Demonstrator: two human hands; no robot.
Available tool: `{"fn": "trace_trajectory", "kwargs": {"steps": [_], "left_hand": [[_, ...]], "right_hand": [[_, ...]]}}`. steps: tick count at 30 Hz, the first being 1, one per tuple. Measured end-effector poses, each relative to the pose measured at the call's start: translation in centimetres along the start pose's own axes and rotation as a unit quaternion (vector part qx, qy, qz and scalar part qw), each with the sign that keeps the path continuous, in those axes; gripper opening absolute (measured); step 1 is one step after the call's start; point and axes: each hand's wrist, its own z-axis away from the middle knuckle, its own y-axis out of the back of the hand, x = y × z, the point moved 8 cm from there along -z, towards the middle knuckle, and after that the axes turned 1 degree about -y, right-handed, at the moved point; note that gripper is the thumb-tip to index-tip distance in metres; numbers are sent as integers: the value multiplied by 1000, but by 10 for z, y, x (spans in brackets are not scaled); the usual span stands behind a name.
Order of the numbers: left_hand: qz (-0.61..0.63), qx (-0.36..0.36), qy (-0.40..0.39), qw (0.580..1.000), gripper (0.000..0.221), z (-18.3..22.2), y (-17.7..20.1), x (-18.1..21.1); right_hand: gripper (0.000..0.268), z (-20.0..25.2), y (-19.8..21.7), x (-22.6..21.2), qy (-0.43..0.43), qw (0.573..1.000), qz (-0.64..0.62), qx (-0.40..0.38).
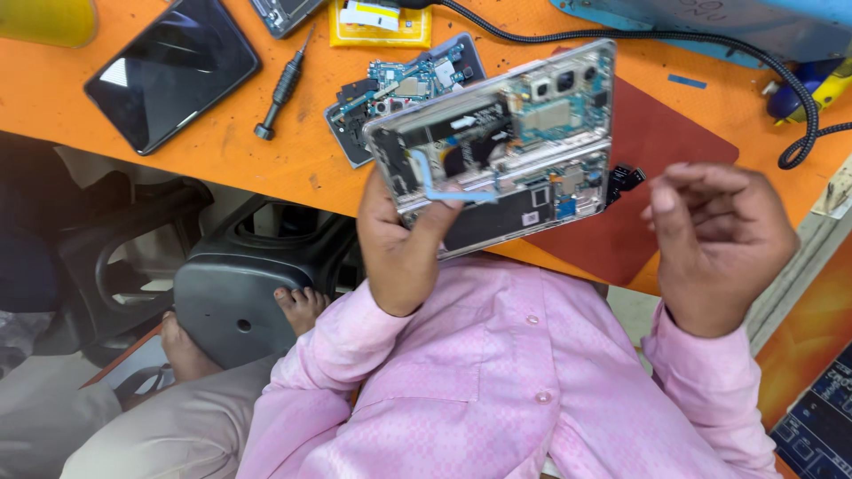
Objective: The person handles internal components of a disassembled smartphone, connecting and disconnecting ribbon cables and arranging parts on a workbench.
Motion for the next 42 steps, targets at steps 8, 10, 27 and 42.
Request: {"fn": "trace_trajectory", "kwargs": {"steps": [8,10,27,42], "left_hand": [[-195,-103,-166,961,28,14,-36,40],[-201,-169,-255,930,30,14,-52,56],[-488,-206,-606,593,31,54,-101,67],[-269,-272,-274,882,77,2,-76,77]], "right_hand": [[85,30,-46,-4,-144,911,-314,-224],[92,37,-54,-7,-148,883,-365,-256],[65,51,-35,19,-236,843,-458,-155],[58,23,-6,27,-164,903,-389,-76]]}}
